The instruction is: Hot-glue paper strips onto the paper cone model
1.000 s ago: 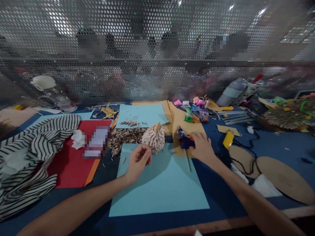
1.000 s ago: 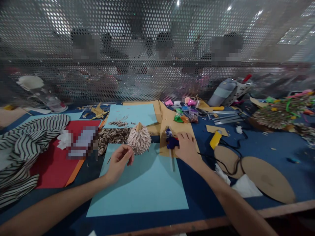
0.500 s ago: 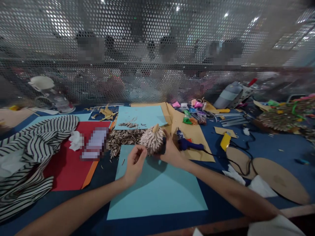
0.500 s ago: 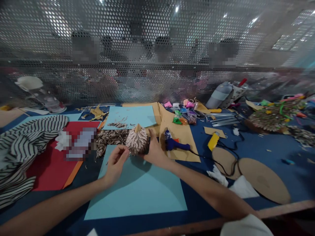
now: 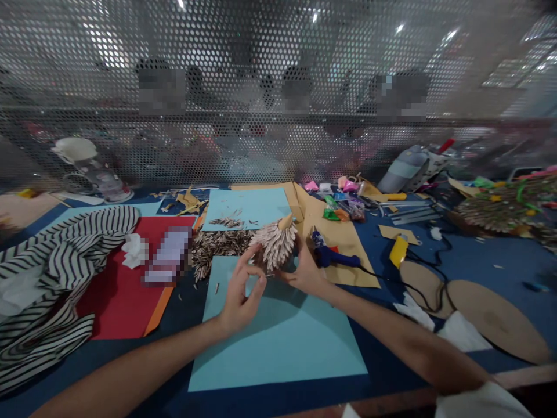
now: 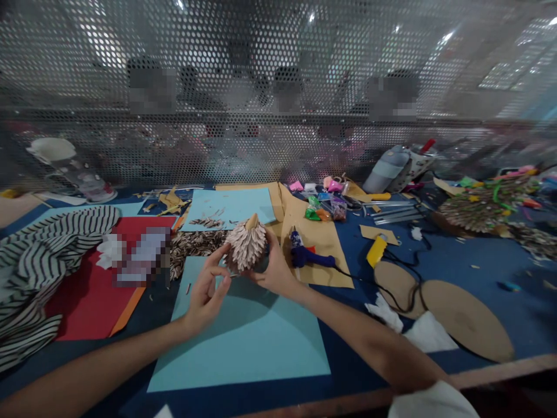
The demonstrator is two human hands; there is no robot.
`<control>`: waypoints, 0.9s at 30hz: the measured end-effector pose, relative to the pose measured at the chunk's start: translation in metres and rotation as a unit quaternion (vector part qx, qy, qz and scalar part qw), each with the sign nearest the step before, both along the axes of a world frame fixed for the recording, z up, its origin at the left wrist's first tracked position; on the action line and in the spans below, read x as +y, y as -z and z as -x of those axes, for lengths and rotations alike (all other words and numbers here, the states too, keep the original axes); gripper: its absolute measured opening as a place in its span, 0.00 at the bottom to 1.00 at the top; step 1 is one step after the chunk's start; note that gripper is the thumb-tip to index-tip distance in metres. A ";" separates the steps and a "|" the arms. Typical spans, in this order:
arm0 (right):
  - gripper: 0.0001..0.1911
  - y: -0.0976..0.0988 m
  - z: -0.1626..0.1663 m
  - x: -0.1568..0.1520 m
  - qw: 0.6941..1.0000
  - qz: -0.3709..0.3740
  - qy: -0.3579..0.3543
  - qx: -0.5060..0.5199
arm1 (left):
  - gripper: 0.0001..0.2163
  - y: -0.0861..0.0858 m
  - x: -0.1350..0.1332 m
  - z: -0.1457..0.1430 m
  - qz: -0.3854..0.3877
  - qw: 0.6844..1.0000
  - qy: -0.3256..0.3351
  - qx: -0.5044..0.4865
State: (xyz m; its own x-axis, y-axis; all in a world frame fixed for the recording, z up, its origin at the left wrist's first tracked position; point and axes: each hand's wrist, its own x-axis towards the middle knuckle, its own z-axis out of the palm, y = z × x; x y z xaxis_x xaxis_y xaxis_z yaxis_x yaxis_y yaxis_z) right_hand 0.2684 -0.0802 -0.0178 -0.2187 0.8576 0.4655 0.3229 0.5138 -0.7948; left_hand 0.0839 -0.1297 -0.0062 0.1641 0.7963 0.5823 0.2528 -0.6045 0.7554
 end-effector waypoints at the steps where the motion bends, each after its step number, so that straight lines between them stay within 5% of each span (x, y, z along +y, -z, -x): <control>1: 0.54 0.000 0.000 -0.001 1.000 0.002 0.005 0.004 | 0.04 0.000 0.000 0.000 -0.005 1.000 0.006 -0.004; 15: 0.54 -0.012 -0.005 -0.013 0.999 0.003 0.037 -0.036 | 0.04 -0.003 0.005 -0.002 0.027 0.999 -0.006 -0.032; 21: 0.53 -0.001 -0.010 -0.014 0.997 0.025 0.064 -0.045 | 0.05 -0.006 0.010 0.000 0.027 0.999 -0.017 -0.026; 27: 0.52 0.005 -0.008 -0.010 0.996 0.076 0.000 0.036 | 0.03 -0.020 0.023 0.005 -0.003 0.999 -0.029 -0.043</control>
State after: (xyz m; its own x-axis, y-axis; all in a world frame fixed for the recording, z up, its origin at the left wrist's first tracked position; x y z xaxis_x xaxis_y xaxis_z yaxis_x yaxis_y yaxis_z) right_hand 0.2764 -0.0907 -0.0224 -0.1892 0.9195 0.3446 0.2629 0.3856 -0.8844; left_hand 0.0785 -0.1067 0.0139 0.0667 0.7996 0.5968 0.2215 -0.5951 0.7725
